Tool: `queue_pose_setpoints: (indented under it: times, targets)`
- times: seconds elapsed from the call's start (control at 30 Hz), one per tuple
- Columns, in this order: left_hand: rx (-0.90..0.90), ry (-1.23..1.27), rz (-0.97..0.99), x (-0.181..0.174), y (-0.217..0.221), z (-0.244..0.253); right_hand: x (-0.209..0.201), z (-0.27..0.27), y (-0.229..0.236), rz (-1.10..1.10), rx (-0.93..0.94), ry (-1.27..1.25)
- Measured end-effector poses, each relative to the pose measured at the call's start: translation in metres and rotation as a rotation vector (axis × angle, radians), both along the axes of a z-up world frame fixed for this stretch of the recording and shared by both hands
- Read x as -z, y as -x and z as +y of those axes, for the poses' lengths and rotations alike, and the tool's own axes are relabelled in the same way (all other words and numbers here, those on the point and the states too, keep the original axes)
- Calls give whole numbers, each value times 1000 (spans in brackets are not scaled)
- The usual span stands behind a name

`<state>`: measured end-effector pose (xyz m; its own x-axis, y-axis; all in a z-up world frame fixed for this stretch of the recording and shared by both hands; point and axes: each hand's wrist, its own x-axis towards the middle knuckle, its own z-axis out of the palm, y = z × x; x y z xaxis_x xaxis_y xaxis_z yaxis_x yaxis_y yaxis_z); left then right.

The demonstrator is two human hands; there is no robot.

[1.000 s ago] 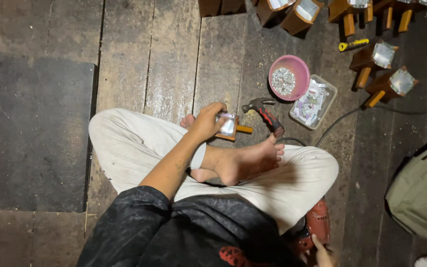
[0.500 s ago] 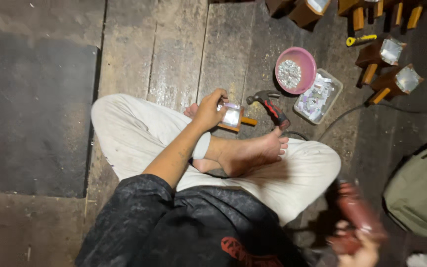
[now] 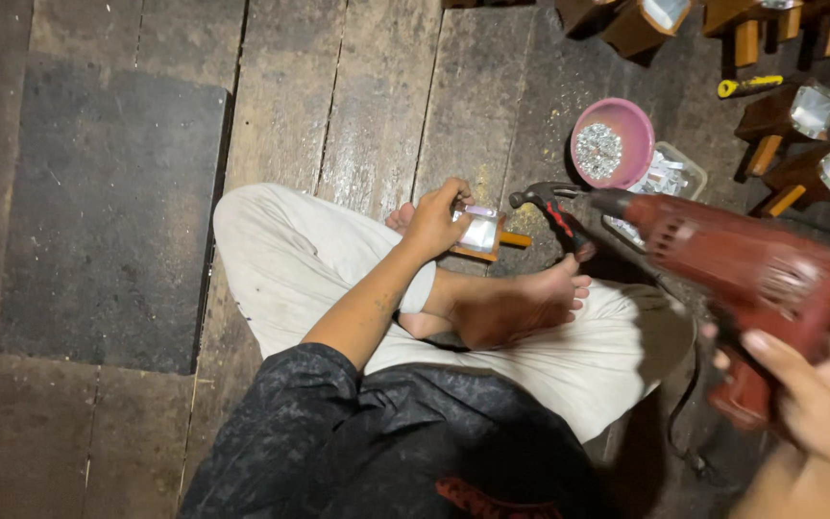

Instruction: The person sits on the floor and assembles small wooden furniture pieces by attaching metal plates. They use a power drill to drive screws and a hammer to secure components, handling multiple units sequentially.

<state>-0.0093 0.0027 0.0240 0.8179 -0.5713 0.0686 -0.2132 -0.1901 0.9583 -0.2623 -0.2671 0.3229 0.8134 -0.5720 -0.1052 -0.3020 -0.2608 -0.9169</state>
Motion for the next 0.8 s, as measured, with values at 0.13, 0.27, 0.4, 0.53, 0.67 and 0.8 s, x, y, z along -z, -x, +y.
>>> queue_pose_setpoints:
  times: [0.13,0.27,0.4,0.53,0.67,0.8]
  targets:
    - [9,27,15,-2,-2,1,3,12,-57,92,-230,281]
    - [30,8,57,-3,-2,3,3,26,-95,150,-370,205]
    - [9,-29,138,-2,0,1,11,30,-110,138,-483,239]
    - [13,-27,165,-1,0,0,7,43,-125,285,-489,205]
    - [29,-53,158,-1,1,0,5,57,-136,383,-438,156]
    - [41,-57,109,-3,2,1,5,61,-141,455,-436,144]
